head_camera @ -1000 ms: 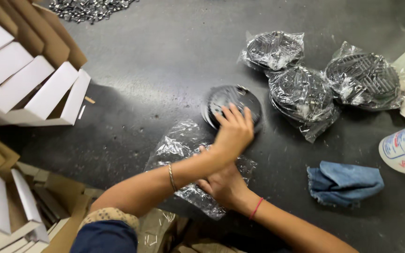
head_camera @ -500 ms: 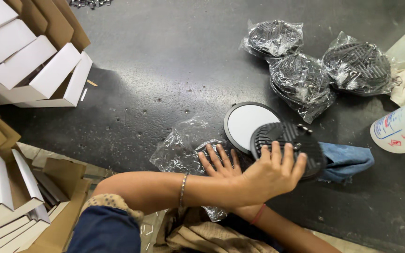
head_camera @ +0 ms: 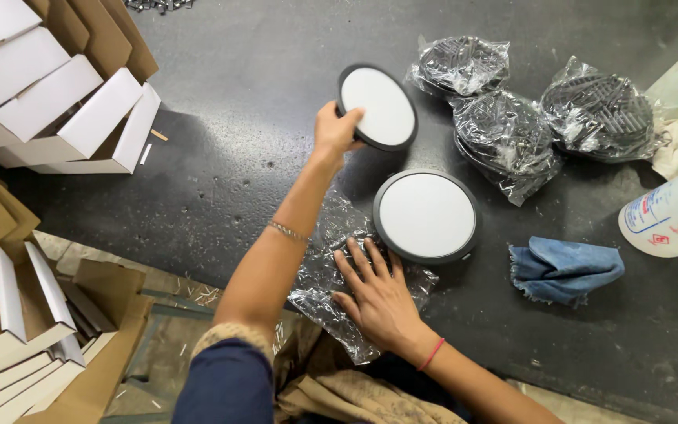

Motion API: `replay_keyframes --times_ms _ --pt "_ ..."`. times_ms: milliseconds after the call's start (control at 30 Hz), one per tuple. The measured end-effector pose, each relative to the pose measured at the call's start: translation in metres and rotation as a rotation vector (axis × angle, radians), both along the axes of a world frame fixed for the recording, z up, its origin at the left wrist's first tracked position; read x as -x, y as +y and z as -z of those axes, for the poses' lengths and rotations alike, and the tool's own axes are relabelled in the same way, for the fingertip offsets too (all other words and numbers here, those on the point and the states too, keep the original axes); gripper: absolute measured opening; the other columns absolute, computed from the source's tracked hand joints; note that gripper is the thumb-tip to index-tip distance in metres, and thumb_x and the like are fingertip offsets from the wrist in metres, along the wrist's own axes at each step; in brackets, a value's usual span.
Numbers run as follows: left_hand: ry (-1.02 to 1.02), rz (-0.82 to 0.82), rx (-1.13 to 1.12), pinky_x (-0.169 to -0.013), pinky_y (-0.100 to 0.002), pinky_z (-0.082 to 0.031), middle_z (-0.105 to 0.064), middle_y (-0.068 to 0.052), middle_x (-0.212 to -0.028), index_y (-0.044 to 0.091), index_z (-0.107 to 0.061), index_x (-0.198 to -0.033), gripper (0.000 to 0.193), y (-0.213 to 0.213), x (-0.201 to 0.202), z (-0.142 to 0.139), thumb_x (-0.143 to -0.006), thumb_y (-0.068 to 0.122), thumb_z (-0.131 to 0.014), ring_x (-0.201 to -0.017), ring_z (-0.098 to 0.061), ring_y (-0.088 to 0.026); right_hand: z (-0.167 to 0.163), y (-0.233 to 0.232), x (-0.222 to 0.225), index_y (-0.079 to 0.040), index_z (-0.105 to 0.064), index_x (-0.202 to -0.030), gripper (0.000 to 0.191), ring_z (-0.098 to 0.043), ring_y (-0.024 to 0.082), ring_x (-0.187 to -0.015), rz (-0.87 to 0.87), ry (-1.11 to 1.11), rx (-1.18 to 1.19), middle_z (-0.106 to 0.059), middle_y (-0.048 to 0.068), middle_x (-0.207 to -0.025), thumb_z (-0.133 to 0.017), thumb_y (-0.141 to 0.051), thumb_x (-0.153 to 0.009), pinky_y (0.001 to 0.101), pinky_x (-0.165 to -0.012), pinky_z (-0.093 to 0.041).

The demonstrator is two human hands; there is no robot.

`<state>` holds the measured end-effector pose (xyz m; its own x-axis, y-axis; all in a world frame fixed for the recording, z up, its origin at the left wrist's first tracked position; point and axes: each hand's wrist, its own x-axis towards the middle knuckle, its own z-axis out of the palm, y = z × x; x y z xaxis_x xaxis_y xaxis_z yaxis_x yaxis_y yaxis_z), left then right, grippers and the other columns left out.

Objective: The person wraps round LED panel light fixtures in clear plastic film at a workbench, smoothing the plastic around each unit. They occasionally wipe a fixture with a blue cloth and set finished wrapped units aside with other wrapped fixtures on the table.

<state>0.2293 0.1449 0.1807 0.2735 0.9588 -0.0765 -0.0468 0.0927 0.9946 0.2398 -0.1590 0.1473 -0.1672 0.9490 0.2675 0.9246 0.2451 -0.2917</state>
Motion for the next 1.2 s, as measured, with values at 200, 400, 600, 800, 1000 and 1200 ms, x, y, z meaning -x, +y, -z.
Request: replay_keyframes --times_ms 200,400,600,800,1000,1200 --pt "-0.105 0.111 0.198 -0.076 -0.052 -0.067 -0.056 -0.016 -0.134 0.005 -0.05 -0.133 0.053 0.02 -0.002 0.057 -0.086 0.024 -0.064 -0.114 -0.063 -0.031 -0.003 0.001 0.0 -0.009 -0.039 -0.154 0.066 -0.023 0.04 -0.148 -0.003 -0.017 -0.014 -0.031 0.018 -0.161 -0.049 -0.046 -0.1 0.062 -0.115 -0.018" --pt "0.579 -0.105 -0.496 -0.104 -0.051 -0.048 -0.036 -0.023 -0.14 -0.001 -0.036 -0.147 0.083 -0.014 0.027 0.004 -0.085 0.033 -0.079 -0.124 -0.051 -0.041 -0.006 -0.001 0.013 -0.008 -0.038 -0.153 0.067 -0.021 0.042 -0.148 0.0 0.039 0.039 -0.028 0.02 -0.161 -0.054 -0.043 -0.097 0.0618 -0.114 -0.018" --pt "0.708 -0.056 -0.764 -0.106 -0.046 -0.046 -0.055 -0.016 -0.124 0.006 -0.063 -0.12 0.026 -0.146 0.11 -0.013 -0.101 0.024 -0.064 -0.125 -0.053 -0.032 -0.027 0.013 -0.004 -0.008 -0.055 -0.14 0.052 -0.045 0.037 -0.139 0.003 0.348 0.068 -0.048 0.016 -0.152 -0.061 -0.038 -0.098 0.0515 -0.115 -0.035" --pt "0.802 -0.064 -0.641 -0.11 -0.051 -0.04 -0.055 -0.017 -0.13 0.007 -0.063 -0.128 0.042 -0.219 0.131 0.02 -0.1 0.038 -0.062 -0.129 -0.049 -0.036 -0.054 0.061 -0.062 -0.011 -0.064 -0.131 0.048 -0.048 0.035 -0.139 0.036 0.183 -0.127 -0.054 0.012 -0.147 -0.069 -0.04 -0.093 0.0537 -0.117 -0.034" --pt "0.977 0.018 -0.904 -0.118 -0.057 -0.022 -0.046 -0.023 -0.15 0.005 -0.056 -0.142 0.065 -0.186 0.134 0.05 -0.096 0.05 -0.063 -0.143 -0.036 -0.041 -0.045 0.088 -0.091 -0.02 -0.064 -0.128 0.061 -0.022 0.043 -0.147 0.058 -0.054 0.085 -0.041 0.012 -0.155 -0.072 -0.058 -0.081 0.0715 -0.113 -0.012" --pt "0.893 0.26 -0.906 -0.117 -0.051 -0.031 -0.049 -0.021 -0.146 0.002 -0.053 -0.142 0.066 -0.121 0.15 0.023 -0.09 0.037 -0.074 -0.136 -0.044 -0.039 -0.037 0.052 -0.132 -0.012 -0.065 -0.131 0.059 -0.036 0.047 -0.138 0.132 0.068 -0.038 -0.049 0.018 -0.147 -0.075 -0.048 -0.086 0.0672 -0.109 -0.021"
